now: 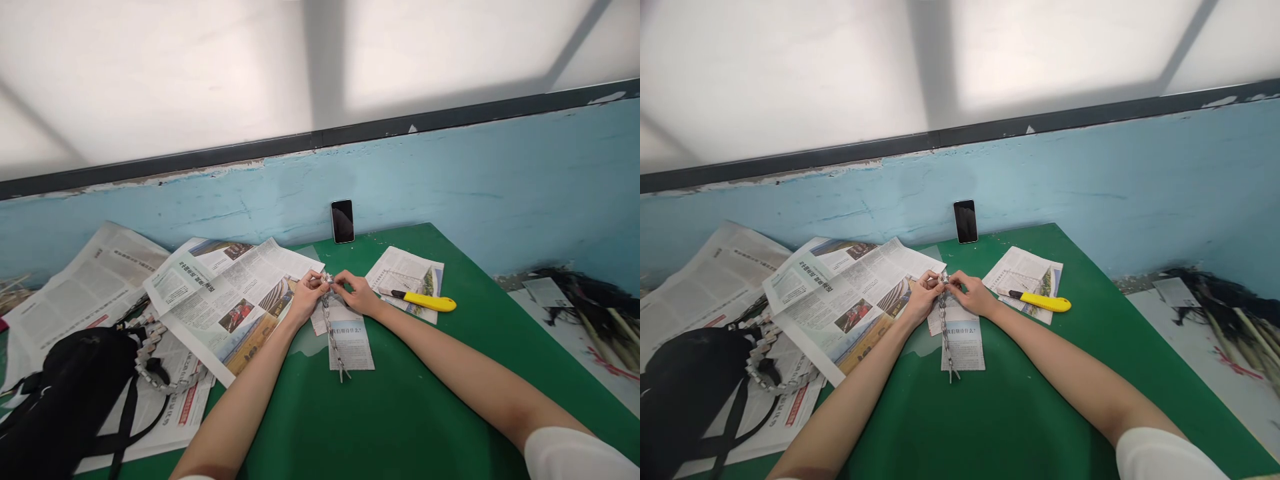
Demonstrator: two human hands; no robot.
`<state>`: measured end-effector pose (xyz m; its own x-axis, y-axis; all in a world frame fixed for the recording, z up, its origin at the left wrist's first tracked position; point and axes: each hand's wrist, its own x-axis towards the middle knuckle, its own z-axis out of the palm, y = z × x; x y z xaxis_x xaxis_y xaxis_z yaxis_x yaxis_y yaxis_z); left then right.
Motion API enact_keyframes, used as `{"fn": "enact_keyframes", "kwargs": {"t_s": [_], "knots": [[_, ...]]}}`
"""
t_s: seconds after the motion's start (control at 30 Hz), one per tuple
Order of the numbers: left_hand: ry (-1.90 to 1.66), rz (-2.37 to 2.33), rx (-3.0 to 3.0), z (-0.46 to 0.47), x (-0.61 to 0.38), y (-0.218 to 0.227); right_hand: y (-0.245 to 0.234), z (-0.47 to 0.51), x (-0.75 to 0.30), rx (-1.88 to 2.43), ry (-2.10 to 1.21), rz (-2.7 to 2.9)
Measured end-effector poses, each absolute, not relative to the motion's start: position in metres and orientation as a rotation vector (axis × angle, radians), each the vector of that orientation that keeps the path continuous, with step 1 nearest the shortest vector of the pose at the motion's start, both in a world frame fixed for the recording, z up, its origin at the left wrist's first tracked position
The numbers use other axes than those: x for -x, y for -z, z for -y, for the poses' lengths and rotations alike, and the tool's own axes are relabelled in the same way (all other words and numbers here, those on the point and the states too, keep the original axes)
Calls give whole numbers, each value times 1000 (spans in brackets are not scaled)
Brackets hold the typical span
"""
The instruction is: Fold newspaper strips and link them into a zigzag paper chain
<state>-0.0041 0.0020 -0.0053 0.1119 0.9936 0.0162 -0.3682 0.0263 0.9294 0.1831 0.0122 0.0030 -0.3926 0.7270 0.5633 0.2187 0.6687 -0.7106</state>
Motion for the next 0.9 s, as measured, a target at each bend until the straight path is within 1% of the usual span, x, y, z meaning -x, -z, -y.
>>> {"fn": "enact_keyframes", "kwargs": {"t_s": [0.33,0.77,0.9], "knots": [[-1289,-833,-1004,1,3,-1,-5,-11,-182,724,-697,1921],[-1291,-841,-979,-1,4,4,-5,-13,-182,756,-780,1898],[-1264,-869,-1026,-2,5,8,-4,-12,-182,763,-759,1929]]}}
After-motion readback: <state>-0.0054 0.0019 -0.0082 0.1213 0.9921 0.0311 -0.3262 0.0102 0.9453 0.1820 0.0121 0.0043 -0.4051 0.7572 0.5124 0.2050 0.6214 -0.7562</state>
